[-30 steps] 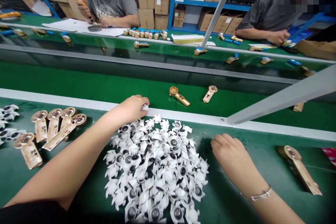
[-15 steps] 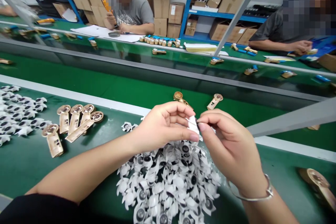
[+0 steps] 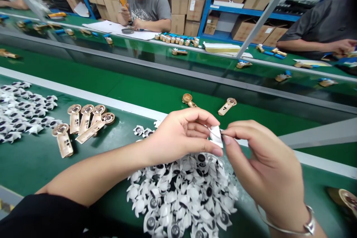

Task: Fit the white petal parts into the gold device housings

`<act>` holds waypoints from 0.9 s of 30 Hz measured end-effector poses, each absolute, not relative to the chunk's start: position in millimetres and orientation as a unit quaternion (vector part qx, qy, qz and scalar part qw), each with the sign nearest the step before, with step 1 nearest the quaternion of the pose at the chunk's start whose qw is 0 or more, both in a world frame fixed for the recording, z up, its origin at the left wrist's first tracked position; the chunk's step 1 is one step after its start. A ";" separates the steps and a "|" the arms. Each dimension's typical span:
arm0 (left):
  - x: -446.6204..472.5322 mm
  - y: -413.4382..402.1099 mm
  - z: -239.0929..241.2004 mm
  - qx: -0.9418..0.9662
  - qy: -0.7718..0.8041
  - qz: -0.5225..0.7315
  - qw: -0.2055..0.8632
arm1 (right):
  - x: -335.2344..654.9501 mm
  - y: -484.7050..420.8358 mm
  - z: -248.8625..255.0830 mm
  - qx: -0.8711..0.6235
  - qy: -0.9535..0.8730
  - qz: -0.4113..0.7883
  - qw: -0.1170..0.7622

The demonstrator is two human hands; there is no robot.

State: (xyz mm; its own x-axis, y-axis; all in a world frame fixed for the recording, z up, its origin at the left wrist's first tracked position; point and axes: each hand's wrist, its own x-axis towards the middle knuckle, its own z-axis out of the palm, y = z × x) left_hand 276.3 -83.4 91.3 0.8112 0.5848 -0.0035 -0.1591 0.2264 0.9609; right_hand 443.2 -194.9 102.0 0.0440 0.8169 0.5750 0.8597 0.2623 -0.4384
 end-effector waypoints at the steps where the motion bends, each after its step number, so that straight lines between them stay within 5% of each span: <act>1: 276.2 -83.9 91.4 0.573 0.187 0.246 0.759 | 442.5 -194.7 102.0 -0.609 -0.692 -0.039 0.386; 11: 280.2 -80.9 89.3 0.535 0.218 0.301 0.758 | 454.5 -194.9 95.1 -0.535 -0.776 -0.092 0.321; 17: 277.8 -71.3 93.5 0.567 0.285 0.316 0.706 | 500.1 -90.5 59.6 -0.877 -0.402 0.095 0.244; 22: 275.5 -66.9 95.3 0.599 0.297 0.305 0.678 | 520.6 -25.7 29.5 -0.893 -0.323 0.213 0.229; 27: 277.7 -53.6 89.3 0.585 0.305 0.334 0.673 | 502.0 -63.0 42.0 -0.805 -0.373 0.356 0.294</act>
